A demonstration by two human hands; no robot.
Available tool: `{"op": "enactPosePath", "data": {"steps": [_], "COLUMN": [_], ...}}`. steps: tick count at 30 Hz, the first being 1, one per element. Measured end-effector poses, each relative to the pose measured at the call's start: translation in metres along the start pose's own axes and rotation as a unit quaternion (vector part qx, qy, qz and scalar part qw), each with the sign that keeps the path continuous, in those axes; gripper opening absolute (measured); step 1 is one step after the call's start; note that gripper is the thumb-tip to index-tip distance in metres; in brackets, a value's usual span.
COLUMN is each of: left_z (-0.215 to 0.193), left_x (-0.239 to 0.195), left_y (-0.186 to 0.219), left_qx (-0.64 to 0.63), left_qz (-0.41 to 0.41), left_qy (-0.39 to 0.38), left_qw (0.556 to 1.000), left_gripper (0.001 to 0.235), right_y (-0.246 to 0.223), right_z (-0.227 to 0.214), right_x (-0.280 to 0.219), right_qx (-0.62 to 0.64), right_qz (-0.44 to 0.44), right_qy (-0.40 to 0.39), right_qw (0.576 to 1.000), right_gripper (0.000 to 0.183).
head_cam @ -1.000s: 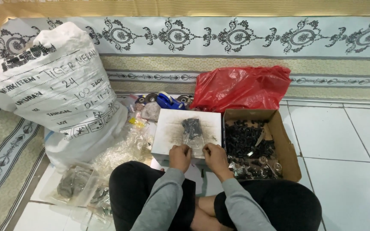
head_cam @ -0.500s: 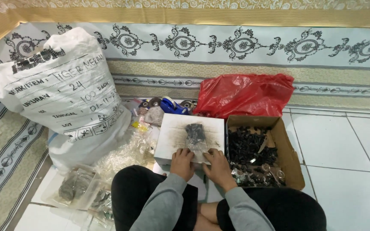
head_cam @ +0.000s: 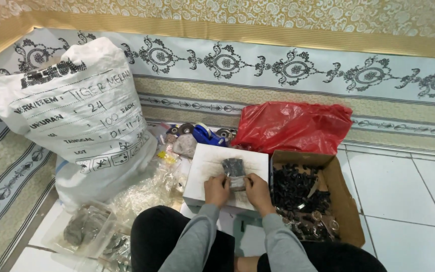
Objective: The person sits on the floor and sorts small black components from a cardboard box onto a white board. They handle the items one by one, arranging them in rows and occasionally placing them into small plastic bags.
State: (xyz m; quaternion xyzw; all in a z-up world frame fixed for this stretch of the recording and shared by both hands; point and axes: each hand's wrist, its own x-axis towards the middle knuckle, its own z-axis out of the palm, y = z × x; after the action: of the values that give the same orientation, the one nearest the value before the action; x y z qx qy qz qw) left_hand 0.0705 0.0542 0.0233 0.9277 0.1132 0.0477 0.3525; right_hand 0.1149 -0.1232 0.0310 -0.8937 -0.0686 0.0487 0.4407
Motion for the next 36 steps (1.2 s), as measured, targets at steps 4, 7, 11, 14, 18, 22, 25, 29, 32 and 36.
{"op": "enactPosePath", "data": {"steps": [4,7,11,14,18,22,25,29,32,36], "left_z": [0.003,0.003,0.008,0.014,0.06,0.057,0.038,0.018,0.009,0.02], "left_x": [-0.001,-0.003,-0.009,-0.034,-0.044,-0.043,-0.043,-0.038,-0.032,-0.021], "left_y": [0.007,0.013,0.02,0.041,0.032,0.047,0.064,0.083,0.088,0.081], "left_qx": [0.047,0.048,0.096,0.183,0.236,0.286,0.24,0.234,0.22,0.174], "left_qz": [0.015,0.014,0.068,0.186,0.18,0.141,0.115,0.064,0.028,0.021], "left_qy": [0.036,0.061,0.156,0.211,0.116,0.078,0.039,-0.088,-0.196,-0.224], "left_qw": [0.998,0.997,0.981,0.942,0.948,0.945,0.963,0.966,0.955,0.959], "left_gripper": [0.022,0.019,0.011,0.026,0.063,0.073,0.062,0.078,0.083,0.086], "right_y": [-0.015,-0.024,-0.028,-0.02,-0.028,-0.031,-0.027,-0.064,-0.103,-0.123], "right_z": [0.001,0.0,-0.001,0.003,-0.002,-0.017,-0.013,0.006,0.026,0.056], "right_x": [-0.005,-0.008,-0.01,-0.003,-0.001,0.017,0.052,0.118,0.162,0.212], "right_qx": [-0.072,-0.103,-0.114,-0.102,-0.042,-0.025,-0.054,-0.035,-0.054,-0.138], "right_qz": [-0.004,-0.016,-0.02,0.01,0.014,0.021,-0.017,-0.005,0.026,0.059], "right_qy": [0.016,0.03,0.037,0.037,0.029,0.03,0.103,0.02,-0.072,-0.173], "right_qw": [0.997,0.994,0.993,0.994,0.999,0.999,0.993,0.999,0.996,0.973], "right_gripper": [0.023,0.023,0.022,0.019,0.019,0.024,0.025,0.022,0.025,0.037]}}
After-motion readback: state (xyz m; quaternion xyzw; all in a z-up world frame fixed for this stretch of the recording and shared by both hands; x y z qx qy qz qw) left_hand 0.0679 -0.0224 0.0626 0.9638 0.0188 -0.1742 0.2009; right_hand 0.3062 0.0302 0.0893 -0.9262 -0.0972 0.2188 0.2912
